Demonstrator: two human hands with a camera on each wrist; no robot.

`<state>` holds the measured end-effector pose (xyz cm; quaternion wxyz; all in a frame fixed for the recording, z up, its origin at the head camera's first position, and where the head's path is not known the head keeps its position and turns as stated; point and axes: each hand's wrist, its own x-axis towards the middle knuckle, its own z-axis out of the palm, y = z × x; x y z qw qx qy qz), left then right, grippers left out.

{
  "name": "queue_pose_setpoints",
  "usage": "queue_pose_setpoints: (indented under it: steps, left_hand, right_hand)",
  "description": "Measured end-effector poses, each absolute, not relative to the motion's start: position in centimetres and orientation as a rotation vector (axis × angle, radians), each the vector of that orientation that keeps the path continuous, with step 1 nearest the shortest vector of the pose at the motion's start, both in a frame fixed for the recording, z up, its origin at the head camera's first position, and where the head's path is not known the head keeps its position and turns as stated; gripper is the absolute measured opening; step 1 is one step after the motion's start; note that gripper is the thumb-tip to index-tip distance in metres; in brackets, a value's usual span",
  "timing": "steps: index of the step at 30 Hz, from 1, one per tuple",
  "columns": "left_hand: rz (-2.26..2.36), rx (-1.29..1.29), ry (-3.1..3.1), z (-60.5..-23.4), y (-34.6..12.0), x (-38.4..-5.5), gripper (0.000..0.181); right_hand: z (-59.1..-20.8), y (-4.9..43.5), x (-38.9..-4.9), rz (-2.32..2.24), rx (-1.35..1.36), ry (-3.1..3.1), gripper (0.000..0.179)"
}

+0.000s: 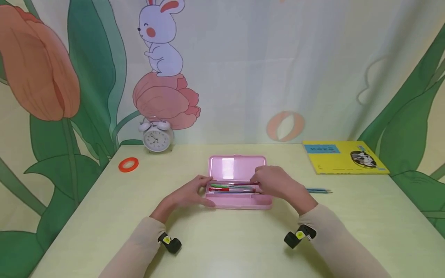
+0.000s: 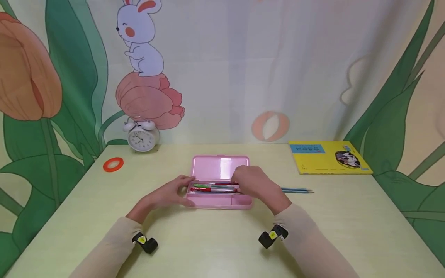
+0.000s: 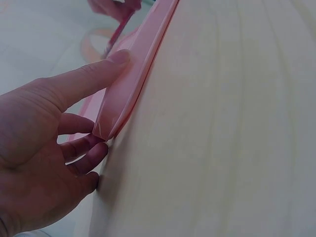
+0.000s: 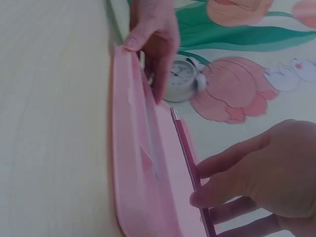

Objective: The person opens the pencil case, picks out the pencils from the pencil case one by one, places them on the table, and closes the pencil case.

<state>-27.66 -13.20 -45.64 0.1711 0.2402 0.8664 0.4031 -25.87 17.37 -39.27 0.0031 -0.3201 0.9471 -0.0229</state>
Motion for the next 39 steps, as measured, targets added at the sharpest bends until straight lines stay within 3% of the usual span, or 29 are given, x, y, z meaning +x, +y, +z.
queue_pose_setpoints:
  steps: [16, 39]
  left_hand:
    - [1.125, 0.692, 2.479, -45.8, -13.2, -27.7, 0.1]
    - [1.124, 0.665, 2.479, -45.6, -13.0, -27.5, 0.099]
  right_hand:
    - [-38.8, 27.2, -24.1, -0.154, -0.736, 2.912, 0.016]
    - [-41.2, 30.0, -25.2, -0.391, -0.648, 2.782, 0.017]
